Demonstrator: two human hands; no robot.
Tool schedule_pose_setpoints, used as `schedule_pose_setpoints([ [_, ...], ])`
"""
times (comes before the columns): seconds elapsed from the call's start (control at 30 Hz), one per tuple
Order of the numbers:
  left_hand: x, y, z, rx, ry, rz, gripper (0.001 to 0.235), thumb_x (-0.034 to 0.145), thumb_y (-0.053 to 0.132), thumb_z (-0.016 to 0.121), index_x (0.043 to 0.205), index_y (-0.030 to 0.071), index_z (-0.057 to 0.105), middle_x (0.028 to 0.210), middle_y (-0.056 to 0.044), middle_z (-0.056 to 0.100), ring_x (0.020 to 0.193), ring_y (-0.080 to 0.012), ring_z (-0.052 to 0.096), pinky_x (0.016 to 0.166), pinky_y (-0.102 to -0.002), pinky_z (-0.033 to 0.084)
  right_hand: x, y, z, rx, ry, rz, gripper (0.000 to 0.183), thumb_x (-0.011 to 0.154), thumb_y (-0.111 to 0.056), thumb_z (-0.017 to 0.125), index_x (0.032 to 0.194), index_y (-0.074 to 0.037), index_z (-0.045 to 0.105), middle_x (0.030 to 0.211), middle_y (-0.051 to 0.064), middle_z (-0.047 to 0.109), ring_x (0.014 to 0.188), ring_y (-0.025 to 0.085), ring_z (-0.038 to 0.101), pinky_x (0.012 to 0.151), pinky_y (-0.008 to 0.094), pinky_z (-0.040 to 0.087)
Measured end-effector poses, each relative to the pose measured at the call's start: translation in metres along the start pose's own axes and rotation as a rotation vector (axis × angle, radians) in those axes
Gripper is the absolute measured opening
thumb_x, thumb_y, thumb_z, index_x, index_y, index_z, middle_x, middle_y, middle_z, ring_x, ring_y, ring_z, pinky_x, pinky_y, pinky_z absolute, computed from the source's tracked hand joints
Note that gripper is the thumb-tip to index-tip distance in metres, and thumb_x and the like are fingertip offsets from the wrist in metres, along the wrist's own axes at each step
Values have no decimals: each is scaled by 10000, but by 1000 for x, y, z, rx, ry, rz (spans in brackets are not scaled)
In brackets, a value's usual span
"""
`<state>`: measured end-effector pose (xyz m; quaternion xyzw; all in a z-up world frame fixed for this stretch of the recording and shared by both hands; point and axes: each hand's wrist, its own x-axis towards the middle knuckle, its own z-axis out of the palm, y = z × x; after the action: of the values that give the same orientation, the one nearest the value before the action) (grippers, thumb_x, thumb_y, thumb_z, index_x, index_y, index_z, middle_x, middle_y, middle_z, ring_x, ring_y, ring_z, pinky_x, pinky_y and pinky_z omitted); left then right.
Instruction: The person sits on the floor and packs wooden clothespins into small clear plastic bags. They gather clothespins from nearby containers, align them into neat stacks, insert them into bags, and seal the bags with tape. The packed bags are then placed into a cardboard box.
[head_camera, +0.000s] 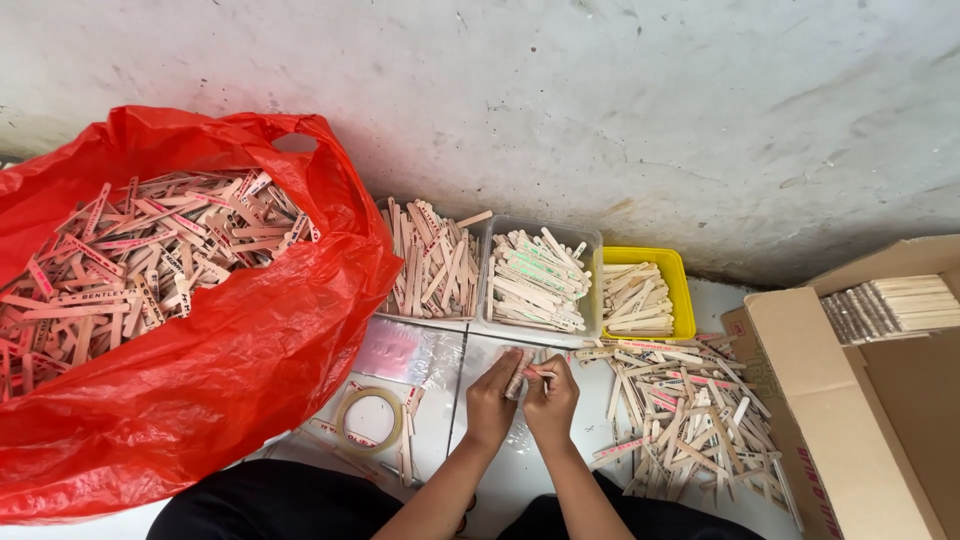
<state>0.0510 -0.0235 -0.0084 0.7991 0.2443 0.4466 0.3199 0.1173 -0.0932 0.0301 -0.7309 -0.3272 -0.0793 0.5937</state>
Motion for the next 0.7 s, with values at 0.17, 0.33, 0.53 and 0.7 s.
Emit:
schedule_pose_setpoints([
  [0.17,8,-16,-8,29,-54,96,425,850,-28,694,1253,105,713,1179,-75,752,1087,-220,723,900,-304,610,19,-12,-5,49,-49,61,143,959,-63,657,832,-57,593,722,58,596,647,184,602,615,291,494],
  [0.33,-18,-23,-1,235,-139,149,387,832,126,714,1205,223,750,1044,3,787,919,-124,757,765,-238,621,29,3,-28,-38,-7,250,170,946,-157,719,850,-35,649,666,86,619,640,147,580,639,338,497],
  [0.53,-8,45,-30,231,-767,-193,319,886,174,651,1197,151,718,777,-105,761,689,-310,758,643,-409,611,34,15,-47,-49,82,707,288,868,-32,737,668,-53,530,574,33,461,589,154,427,570,319,363],
  [0.7,-18,46,-31,238,-898,-347,251,892,294,658,1042,123,765,676,-94,724,640,-319,745,557,-392,595,32,21,-54,57,122,919,252,850,-14,709,654,-62,558,575,42,460,497,148,458,487,257,374],
])
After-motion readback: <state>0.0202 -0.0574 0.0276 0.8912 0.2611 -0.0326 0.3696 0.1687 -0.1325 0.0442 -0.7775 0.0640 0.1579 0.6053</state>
